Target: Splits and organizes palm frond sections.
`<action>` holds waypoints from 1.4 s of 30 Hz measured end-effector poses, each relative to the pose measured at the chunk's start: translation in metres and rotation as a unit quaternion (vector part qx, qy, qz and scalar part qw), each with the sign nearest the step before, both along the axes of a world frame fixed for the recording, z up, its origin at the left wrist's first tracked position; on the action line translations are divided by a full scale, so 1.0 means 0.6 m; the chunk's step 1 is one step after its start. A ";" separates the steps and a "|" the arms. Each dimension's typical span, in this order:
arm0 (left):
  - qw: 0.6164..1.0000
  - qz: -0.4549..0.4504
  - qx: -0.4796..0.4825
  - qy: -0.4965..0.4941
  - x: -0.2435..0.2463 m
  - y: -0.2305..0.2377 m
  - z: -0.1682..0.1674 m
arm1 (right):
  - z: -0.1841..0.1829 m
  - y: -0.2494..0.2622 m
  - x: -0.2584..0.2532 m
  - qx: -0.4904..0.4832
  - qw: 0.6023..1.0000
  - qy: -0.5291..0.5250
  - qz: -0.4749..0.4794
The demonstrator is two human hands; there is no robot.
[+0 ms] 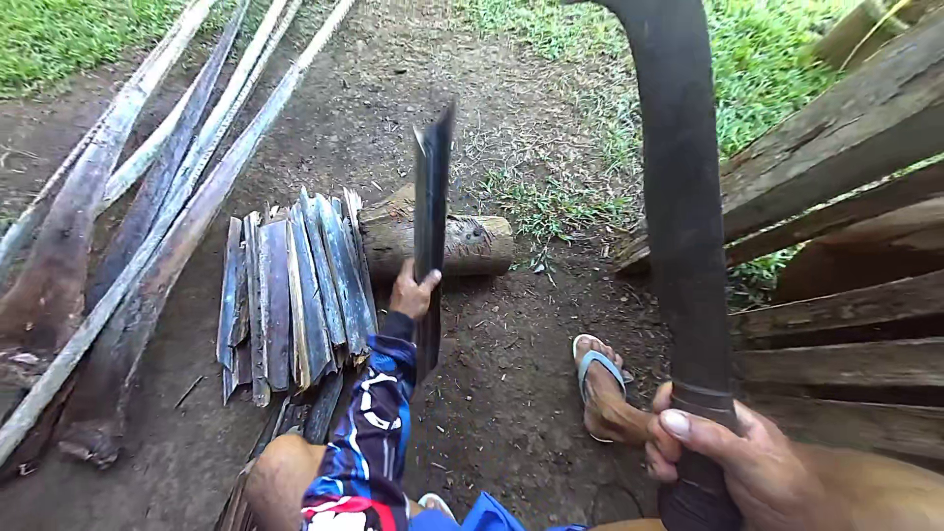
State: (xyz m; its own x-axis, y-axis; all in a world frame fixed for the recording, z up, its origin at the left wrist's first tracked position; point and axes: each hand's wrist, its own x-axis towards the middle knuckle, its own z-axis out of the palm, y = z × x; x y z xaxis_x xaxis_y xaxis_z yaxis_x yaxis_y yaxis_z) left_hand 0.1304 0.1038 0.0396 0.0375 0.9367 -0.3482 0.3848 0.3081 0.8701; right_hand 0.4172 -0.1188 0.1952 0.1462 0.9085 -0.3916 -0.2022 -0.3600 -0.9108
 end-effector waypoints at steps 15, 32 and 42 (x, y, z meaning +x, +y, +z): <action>0.969 -0.035 0.239 0.048 -0.046 0.080 0.261 | 0.047 0.066 -0.134 0.255 0.963 -0.039 0.079; 0.971 -0.021 0.203 0.122 -0.004 0.072 0.264 | 0.249 0.164 -0.206 0.442 0.863 -0.238 0.058; 0.964 -0.029 0.222 0.146 0.002 0.068 0.257 | 0.160 0.206 -0.215 0.202 0.931 -0.279 0.120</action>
State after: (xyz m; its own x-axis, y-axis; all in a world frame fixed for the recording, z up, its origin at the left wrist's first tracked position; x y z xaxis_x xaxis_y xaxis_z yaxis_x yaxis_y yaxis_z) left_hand 0.1319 0.1448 0.1937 0.0549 0.9951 0.0828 0.6385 -0.0987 0.7632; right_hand 0.2879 0.0049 0.2913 -0.0014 0.9979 0.0646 0.3861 0.0601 -0.9205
